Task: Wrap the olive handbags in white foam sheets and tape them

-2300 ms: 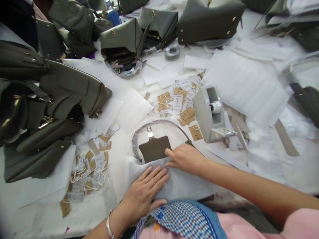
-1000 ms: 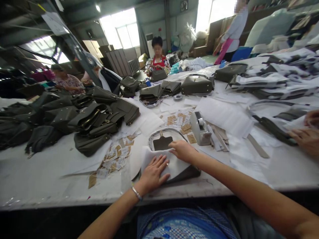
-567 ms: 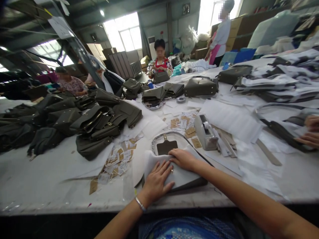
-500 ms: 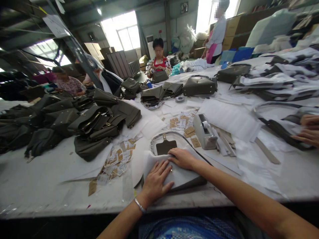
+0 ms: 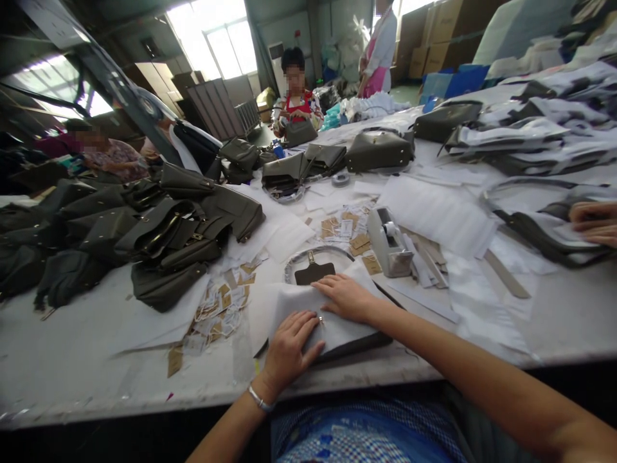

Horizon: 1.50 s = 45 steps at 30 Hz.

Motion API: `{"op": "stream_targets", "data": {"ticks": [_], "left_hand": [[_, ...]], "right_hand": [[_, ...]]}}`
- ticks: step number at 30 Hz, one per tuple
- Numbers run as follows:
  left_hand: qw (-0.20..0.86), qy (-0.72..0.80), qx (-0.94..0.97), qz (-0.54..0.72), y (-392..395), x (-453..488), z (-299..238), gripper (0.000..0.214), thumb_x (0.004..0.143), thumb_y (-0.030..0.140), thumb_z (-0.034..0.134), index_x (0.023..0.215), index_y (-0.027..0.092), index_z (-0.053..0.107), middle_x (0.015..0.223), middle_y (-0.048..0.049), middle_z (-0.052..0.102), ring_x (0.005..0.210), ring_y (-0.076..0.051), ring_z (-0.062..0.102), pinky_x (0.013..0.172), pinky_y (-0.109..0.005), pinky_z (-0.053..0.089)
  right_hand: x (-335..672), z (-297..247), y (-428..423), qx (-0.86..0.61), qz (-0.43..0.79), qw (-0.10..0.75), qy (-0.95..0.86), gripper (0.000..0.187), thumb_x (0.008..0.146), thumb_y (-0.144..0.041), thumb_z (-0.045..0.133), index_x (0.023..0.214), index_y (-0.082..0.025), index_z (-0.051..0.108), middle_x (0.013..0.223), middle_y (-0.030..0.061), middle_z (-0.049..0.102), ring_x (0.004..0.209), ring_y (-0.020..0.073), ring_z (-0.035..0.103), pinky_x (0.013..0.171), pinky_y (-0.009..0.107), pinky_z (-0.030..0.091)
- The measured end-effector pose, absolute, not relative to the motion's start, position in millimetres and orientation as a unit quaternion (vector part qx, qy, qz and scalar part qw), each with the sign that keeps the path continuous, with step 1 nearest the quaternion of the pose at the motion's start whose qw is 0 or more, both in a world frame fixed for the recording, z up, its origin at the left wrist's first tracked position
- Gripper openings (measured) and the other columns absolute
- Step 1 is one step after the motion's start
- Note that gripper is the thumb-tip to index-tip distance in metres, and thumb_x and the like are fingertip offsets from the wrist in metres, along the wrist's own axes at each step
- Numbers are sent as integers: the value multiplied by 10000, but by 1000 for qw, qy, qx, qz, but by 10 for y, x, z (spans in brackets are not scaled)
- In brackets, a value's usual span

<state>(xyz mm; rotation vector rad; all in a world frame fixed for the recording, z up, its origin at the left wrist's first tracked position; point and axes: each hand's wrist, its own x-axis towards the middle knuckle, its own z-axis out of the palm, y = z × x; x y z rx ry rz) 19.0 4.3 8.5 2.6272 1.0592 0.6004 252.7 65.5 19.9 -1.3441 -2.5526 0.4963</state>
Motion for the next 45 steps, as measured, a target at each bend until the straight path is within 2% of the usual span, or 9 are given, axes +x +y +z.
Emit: {"op": "stream_targets", "data": {"ticks": [4,10,17,22,26,31,36,40,45], "left_hand": [[128,351,908,191,42,192,147,421,941,459,555,1279,211,597,1306,-95,647,1251,-261,573,1097,-486,463],[147,394,891,172,142,263,230,314,988,368,476,1199,201,639,1251,-93,672,1164,-249,624,1028,-448,522],[61,437,893,90,317,277,132,690,931,573,486,1430,97,468,1488,-187,462,1391,-353,416,1133,-566,390],[51,413,906,77,453,205,55,824,856,699,506,1419,98,486,1445,-190,511,1330,-373,490,1112,-596,400],[-4,389,911,134,436,132,-59,647,900,549,540,1440,200,475,1480,-108,492,1338,-319,492,1081,-530,442],[-6,403,896,187,399,118,-110,508,939,326,508,1426,180,488,1443,-83,541,1382,-248,444,1207,-449,259],[25,414,893,176,591,144,-33,406,977,284,486,1339,119,565,1363,-84,617,1319,-199,516,1232,-370,177],[56,424,891,150,804,169,81,346,1014,281,448,1306,171,596,1296,-16,670,1221,-139,590,1223,-300,181],[115,432,891,72,1007,261,195,372,1020,400,439,1272,171,589,1218,-31,700,1155,-186,616,1218,-424,195]], "right_hand": [[2592,99,512,-450,163,104,-872,642,936,-488,557,1495,-207,411,1492,128,478,1417,306,367,1175,551,236],[2607,34,437,-466,146,139,-861,598,954,-465,530,1470,-175,450,1444,151,527,1368,290,444,1176,539,276],[2587,-2,431,-472,134,131,-862,537,962,-434,524,1417,-148,521,1408,145,565,1314,310,507,1150,538,346],[2588,-42,443,-475,122,132,-862,531,947,-412,549,1409,-151,535,1396,142,577,1290,322,533,1121,554,395],[2592,-82,428,-471,96,151,-864,524,954,-394,536,1430,-175,514,1401,124,574,1285,318,542,1094,550,433],[2618,-102,419,-479,92,177,-855,483,969,-331,526,1428,-182,504,1398,113,578,1281,292,549,1081,535,445],[2670,-76,537,-481,99,178,-852,429,971,-232,506,1388,-129,529,1370,117,604,1270,261,554,1064,462,465],[2724,9,676,-494,106,133,-853,370,1006,-265,432,1289,-103,606,1256,133,671,1141,265,625,996,449,501],[2800,89,785,-476,94,80,-871,373,1025,-320,392,1184,-99,648,1129,139,704,1013,275,650,947,466,484]]}}
